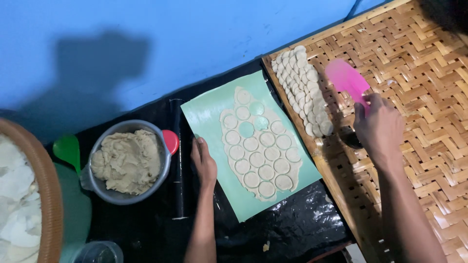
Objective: Rolling dough and cutting it into circular shapes using a mold.
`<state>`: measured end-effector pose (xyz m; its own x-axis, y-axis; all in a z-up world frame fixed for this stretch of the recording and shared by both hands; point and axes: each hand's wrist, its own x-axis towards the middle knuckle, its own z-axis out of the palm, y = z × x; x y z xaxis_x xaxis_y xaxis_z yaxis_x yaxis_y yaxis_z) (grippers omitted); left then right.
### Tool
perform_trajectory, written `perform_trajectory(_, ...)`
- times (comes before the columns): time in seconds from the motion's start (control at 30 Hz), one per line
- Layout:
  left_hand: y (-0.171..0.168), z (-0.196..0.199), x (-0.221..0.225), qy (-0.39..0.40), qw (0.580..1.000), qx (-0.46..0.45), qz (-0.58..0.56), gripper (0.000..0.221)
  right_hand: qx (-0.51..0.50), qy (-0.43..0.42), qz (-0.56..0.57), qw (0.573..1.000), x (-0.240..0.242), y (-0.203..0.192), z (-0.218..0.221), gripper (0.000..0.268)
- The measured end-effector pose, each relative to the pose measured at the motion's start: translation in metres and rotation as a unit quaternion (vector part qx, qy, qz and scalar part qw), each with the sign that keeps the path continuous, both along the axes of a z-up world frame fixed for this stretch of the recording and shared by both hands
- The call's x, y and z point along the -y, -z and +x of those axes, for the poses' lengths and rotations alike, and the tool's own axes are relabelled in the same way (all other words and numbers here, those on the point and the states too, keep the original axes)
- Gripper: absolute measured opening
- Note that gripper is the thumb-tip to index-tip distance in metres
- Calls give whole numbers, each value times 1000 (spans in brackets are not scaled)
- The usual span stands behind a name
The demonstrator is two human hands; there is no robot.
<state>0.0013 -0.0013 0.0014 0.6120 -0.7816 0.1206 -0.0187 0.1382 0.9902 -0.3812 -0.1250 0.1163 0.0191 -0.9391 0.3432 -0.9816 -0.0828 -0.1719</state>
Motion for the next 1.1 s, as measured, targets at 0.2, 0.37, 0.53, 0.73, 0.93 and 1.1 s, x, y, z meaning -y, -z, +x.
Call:
perform_trajectory(0.2, 1, 0, 0, 19, 999, -32, -33, 44, 142, -90, 150, 974, -51, -19, 34, 34)
perform_trajectory(0.37, 9, 3, -2, 11, 1000, -18, -19, 42, 91, -110, 169, 975, -87, -27, 48, 30)
perform_trajectory(0.53, -6, -1, -1, 19, 999, -27, -32, 41, -15, -65, 185, 980, -99, -27, 49, 31)
perform_trajectory(0.73, 4, 0, -4, 22, 999, -29, -32, 41, -14, -58, 219, 974, -98, -23, 49, 30)
perform_trajectory(0.93, 4, 0, -2, 20, 999, -31, -27, 41, 35, -86, 229, 969, -90, -18, 44, 31)
perform_trajectory(1.1, 5, 0, -2, 21, 999, -36, -23, 43, 92, -89, 254, 959, -83, -8, 38, 37)
